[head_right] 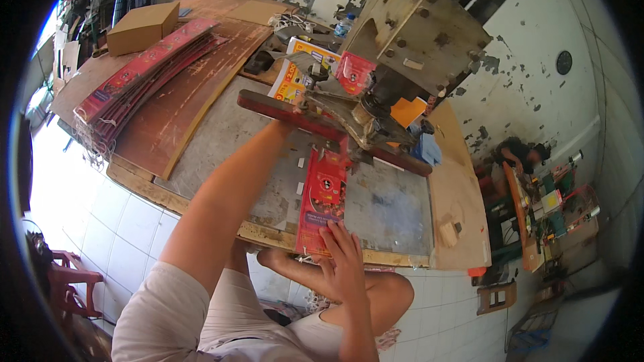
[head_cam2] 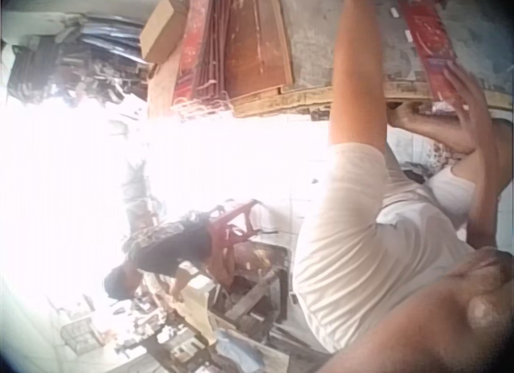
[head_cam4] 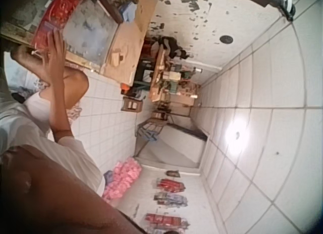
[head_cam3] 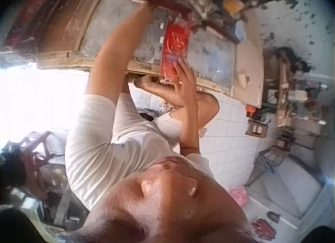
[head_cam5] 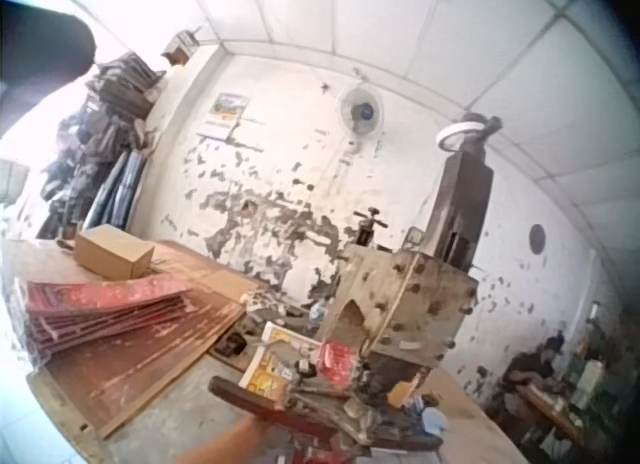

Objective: The person places red packaging strips on a workbench and uses a wooden block to press them flat.

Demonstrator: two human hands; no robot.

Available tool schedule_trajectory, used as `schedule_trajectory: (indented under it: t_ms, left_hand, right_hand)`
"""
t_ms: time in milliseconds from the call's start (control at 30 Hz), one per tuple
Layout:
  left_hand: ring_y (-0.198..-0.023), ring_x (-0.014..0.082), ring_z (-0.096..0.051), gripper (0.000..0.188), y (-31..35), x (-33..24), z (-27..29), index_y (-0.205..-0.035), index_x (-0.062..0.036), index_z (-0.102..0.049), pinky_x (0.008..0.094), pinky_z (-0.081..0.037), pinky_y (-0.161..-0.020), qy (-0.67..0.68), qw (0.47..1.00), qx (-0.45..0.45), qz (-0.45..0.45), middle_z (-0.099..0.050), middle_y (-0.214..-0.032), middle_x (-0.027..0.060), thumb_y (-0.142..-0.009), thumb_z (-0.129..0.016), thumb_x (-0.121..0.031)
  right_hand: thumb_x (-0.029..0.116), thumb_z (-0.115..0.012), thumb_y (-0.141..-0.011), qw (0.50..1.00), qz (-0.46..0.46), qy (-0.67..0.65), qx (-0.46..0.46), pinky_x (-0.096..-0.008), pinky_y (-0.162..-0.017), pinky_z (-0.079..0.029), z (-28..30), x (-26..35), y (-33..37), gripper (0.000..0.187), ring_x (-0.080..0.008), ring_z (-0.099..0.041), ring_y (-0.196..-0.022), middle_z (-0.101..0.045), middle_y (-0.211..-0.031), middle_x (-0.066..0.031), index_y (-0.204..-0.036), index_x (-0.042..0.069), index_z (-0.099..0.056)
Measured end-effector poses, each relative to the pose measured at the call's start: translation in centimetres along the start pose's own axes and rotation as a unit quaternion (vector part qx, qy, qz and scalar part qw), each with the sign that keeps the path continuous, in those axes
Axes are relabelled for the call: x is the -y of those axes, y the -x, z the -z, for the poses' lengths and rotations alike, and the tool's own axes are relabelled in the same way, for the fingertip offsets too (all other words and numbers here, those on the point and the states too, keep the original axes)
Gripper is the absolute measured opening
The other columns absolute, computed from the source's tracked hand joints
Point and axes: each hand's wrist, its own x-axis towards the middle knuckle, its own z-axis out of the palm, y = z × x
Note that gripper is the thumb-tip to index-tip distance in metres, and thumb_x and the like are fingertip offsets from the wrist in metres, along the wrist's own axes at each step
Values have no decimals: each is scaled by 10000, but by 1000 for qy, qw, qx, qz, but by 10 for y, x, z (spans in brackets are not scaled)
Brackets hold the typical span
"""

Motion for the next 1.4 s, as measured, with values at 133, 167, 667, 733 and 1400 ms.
schedule_trajectory:
  t_ms: [133,167,667,733,1400]
  left_hand:
    - [-1529,449,-525,499,36,1,16,-1458,17,-644,552,-395,-1296,-10,1000,19,11,-572,-1587,302,-1092,-561,-312]
    - [-1531,450,-522,502,48,0,22,-1459,24,-642,551,-394,-1298,-11,999,25,16,-568,-1590,305,-1094,-560,-311]
    - [-1544,451,-535,613,272,-169,167,-1561,9,-623,539,-437,-1279,76,995,49,41,-589,-1649,257,-1065,-724,-335]
    - [-1536,433,-550,621,283,-182,152,-1552,-8,-638,545,-432,-1280,80,997,19,-4,-607,-1640,225,-1036,-769,-327]
    - [-1515,362,-599,520,291,-201,149,-1448,-2,-739,514,-458,-1264,52,995,23,-82,-701,-1564,148,-1008,-810,-268]
  right_hand:
    - [315,-800,-1009,1000,4,-6,-3,-640,-1330,-320,5,1,-12,658,-400,-440,-1640,-546,-1719,-143,-1607,101,-632]
    - [308,-805,-1006,1000,7,-8,-9,-642,-1329,-320,4,1,-14,657,-410,-436,-1640,-546,-1719,-144,-1605,99,-633]
    - [257,-821,-1007,996,51,-50,-46,-602,-1316,-376,-10,-25,-34,602,-477,-433,-1619,-526,-1732,-140,-1568,97,-673]
    - [236,-825,-991,996,55,-45,-57,-600,-1311,-384,-12,-32,-33,604,-471,-442,-1614,-538,-1719,-139,-1560,94,-680]
    - [345,-839,-986,996,38,-32,-76,-575,-1296,-415,-10,-24,-35,612,-447,-490,-1584,-592,-1673,-135,-1523,80,-715]
